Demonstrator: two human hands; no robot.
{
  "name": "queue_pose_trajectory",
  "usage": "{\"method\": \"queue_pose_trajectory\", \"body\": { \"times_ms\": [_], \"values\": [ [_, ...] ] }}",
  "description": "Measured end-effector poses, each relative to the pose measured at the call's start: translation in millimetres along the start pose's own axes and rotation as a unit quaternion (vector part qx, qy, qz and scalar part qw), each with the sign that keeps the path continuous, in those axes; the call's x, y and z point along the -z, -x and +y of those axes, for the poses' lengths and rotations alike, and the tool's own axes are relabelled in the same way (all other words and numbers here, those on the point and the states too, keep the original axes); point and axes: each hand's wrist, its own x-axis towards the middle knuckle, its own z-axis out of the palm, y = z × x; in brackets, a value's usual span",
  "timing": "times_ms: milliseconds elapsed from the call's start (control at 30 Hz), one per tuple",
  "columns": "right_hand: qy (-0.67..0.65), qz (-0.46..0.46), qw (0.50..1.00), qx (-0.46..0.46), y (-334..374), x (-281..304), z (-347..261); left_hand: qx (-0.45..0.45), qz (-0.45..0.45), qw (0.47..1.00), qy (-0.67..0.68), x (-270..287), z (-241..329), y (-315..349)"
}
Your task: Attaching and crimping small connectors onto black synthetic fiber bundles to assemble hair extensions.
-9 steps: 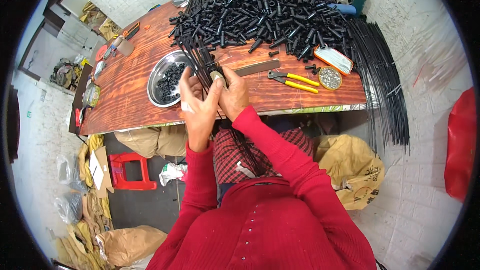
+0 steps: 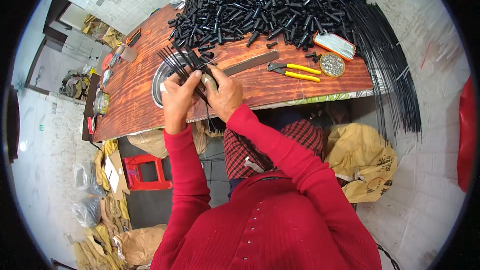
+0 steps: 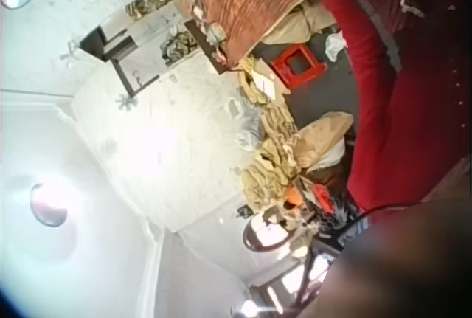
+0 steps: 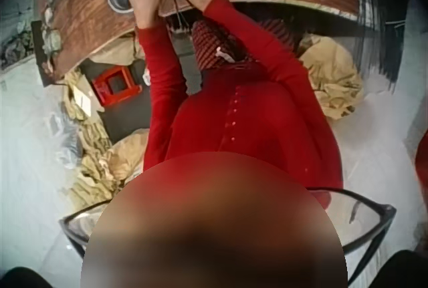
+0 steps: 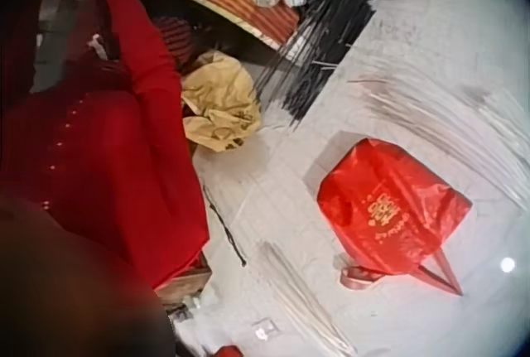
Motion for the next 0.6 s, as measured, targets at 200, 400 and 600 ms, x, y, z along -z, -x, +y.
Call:
{"method": "queue_pose_trajectory", "body": {
  "times_ms": [200, 400, 600],
  "values": [
    [0.038, -0.008, 0.999, 0.022, 3.6, 5.0, -5.4, 0.073, -0.071, 0.994, 0.026, 16.0, 10.4, -12.4],
    [0.001, 0.003, 0.999, 0.051, 9.8, 4.0, -2.4, 0.079, -0.097, 0.989, 0.074, 14.4, 17.2, -8.2],
    [0.031, -0.012, 0.999, 0.021, 15.9, 22.5, -25.4, 0.039, -0.031, 0.997, 0.062, 10.0, 9.0, -1.5]
  ]
}}
